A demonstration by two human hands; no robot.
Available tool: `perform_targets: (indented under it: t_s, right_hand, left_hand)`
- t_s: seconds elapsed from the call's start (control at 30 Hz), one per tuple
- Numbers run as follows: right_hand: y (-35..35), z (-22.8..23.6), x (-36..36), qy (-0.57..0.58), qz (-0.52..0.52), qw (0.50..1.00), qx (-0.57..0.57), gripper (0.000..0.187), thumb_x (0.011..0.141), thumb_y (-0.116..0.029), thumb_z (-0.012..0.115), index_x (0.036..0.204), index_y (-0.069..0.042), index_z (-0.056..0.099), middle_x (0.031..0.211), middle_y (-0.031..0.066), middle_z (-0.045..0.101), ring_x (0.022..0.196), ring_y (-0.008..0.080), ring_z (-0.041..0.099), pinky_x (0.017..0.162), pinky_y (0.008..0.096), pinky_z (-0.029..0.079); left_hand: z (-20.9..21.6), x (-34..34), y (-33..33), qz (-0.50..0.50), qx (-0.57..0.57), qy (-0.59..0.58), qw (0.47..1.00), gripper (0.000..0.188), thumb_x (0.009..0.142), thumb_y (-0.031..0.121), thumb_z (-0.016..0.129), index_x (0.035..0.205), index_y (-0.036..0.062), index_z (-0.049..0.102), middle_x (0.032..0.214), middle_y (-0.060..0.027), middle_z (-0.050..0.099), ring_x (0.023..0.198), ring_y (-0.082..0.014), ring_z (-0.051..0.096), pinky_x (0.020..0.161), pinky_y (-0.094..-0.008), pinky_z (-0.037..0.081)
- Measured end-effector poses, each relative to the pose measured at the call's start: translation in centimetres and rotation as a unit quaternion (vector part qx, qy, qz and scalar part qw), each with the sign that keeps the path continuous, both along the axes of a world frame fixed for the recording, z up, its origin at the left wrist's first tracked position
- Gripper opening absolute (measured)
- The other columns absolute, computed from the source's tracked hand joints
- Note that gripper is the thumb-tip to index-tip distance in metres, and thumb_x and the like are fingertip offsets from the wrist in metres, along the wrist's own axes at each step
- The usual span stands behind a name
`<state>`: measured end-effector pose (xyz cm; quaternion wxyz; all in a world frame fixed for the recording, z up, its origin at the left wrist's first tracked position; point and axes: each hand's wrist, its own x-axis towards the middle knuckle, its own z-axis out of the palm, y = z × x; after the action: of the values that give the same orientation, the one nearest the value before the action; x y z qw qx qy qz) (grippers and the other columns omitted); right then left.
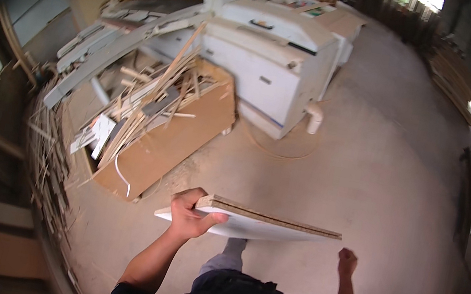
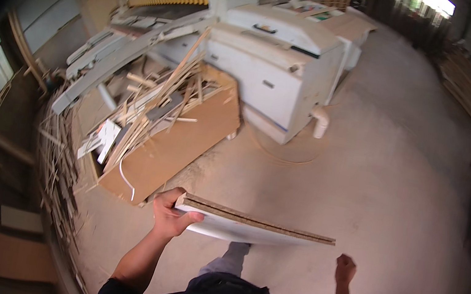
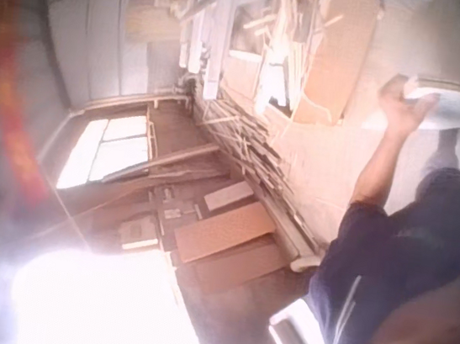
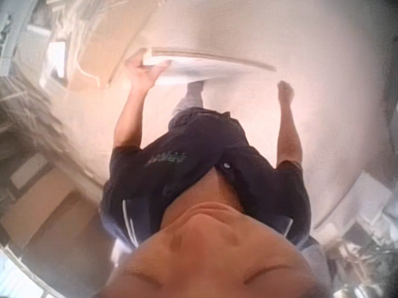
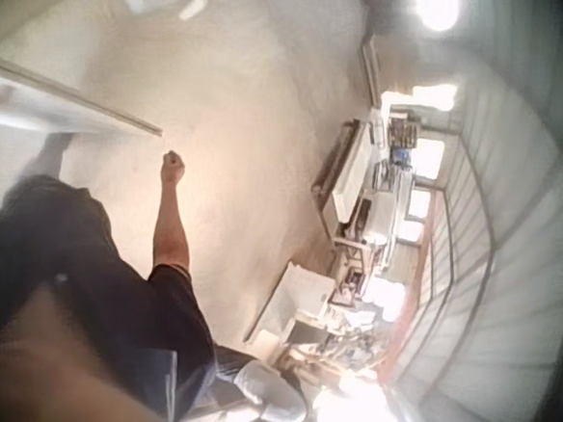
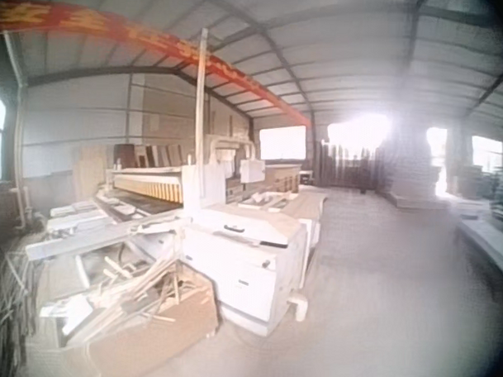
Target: The person picks up large boards and passes them across a shaper machine spindle by hand to process the edges, then stacks the finished boards onto a nearby cart.
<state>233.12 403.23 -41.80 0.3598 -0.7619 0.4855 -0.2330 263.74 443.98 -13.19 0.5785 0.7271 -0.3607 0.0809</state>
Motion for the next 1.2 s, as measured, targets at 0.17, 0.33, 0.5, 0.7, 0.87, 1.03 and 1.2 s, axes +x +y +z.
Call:
perform_targets:
  t_s: [0.17,0.33,0.5,0.7,0.87,1.03,1.2]
  right_hand:
    - [-9.7,4.5,14.5,-0.021,0.087,0.996,-0.014,0.018,0.08,-0.009,0.062,0.094,0.002,0.066,0.075,0.003,0.064,0.071,0.0103,0.057,0.067,0.0251,0.047]
    - [-17.1,9.8,30.4,-0.021,0.182,0.981,-0.059,0.021,0.082,-0.006,0.063,0.102,0.001,0.065,0.088,0.0063,0.066,0.079,0.013,0.06,0.073,0.0264,0.049]
    - [-22.6,14.4,48.6,-0.02,0.273,0.953,-0.129,0.027,0.083,-0.007,0.063,0.109,0.001,0.062,0.1,0.0108,0.066,0.087,0.0179,0.063,0.079,0.029,0.051]
    - [-27.8,18.9,70.2,-0.085,0.371,0.9,-0.212,0.034,0.08,-0.009,0.065,0.113,-0.003,0.06,0.101,0.0137,0.065,0.09,0.0251,0.064,0.081,0.0333,0.05]
    - [-32.3,20.8,86.8,-0.003,0.37,0.853,-0.368,0.039,0.079,-0.015,0.064,0.115,-0.005,0.057,0.106,0.0151,0.063,0.101,0.0324,0.058,0.088,0.0403,0.047]
    - [-40.9,15.6,98.2,0.065,0.391,0.789,-0.468,0.031,0.077,-0.011,0.058,0.106,-0.001,0.058,0.1,0.0185,0.063,0.095,0.0349,0.059,0.085,0.0429,0.047]
    - [-48.0,13.3,100.4,0.164,0.369,0.796,-0.451,0.018,0.072,-0.011,0.057,0.087,0.001,0.061,0.086,0.0217,0.064,0.084,0.0398,0.061,0.077,0.0465,0.05]
  left_hand:
    - [-2.3,7.6,-2.0,0.074,-0.014,-0.01,0.997,0.041,0.062,0.035,0.085,0.066,0.0025,0.06,0.056,-0.0069,0.056,0.048,-0.0168,0.052,0.048,-0.0267,0.039]
    - [-1.4,15.0,-4.0,0.136,-0.02,0.02,0.99,0.04,0.061,0.034,0.086,0.069,0.0039,0.062,0.058,-0.0069,0.059,0.05,-0.0187,0.055,0.049,-0.0275,0.041]
    - [-0.7,21.1,-6.4,0.209,-0.026,-0.021,0.977,0.041,0.059,0.036,0.085,0.069,0.0043,0.062,0.059,-0.0077,0.059,0.051,-0.02,0.056,0.05,-0.0287,0.041]
    - [-0.6,25.8,-11.6,0.325,0.007,-0.001,0.946,0.044,0.06,0.043,0.082,0.065,0.0047,0.061,0.059,-0.0069,0.06,0.052,-0.0198,0.057,0.051,-0.0292,0.042]
    - [-0.5,29.1,-18.0,0.429,0.042,0.018,0.902,0.048,0.061,0.047,0.081,0.065,0.004,0.059,0.059,-0.0067,0.06,0.051,-0.0189,0.055,0.051,-0.0289,0.041]
    - [0.9,30.7,-23.6,0.535,0.058,0.061,0.841,0.052,0.062,0.051,0.078,0.067,0.0027,0.06,0.06,-0.0077,0.06,0.054,-0.019,0.058,0.052,-0.0291,0.043]
    - [2.1,29.1,-26.1,0.585,0.029,0.074,0.807,0.045,0.066,0.04,0.075,0.068,-0.0023,0.06,0.059,-0.0073,0.06,0.052,-0.0143,0.056,0.048,-0.025,0.043]
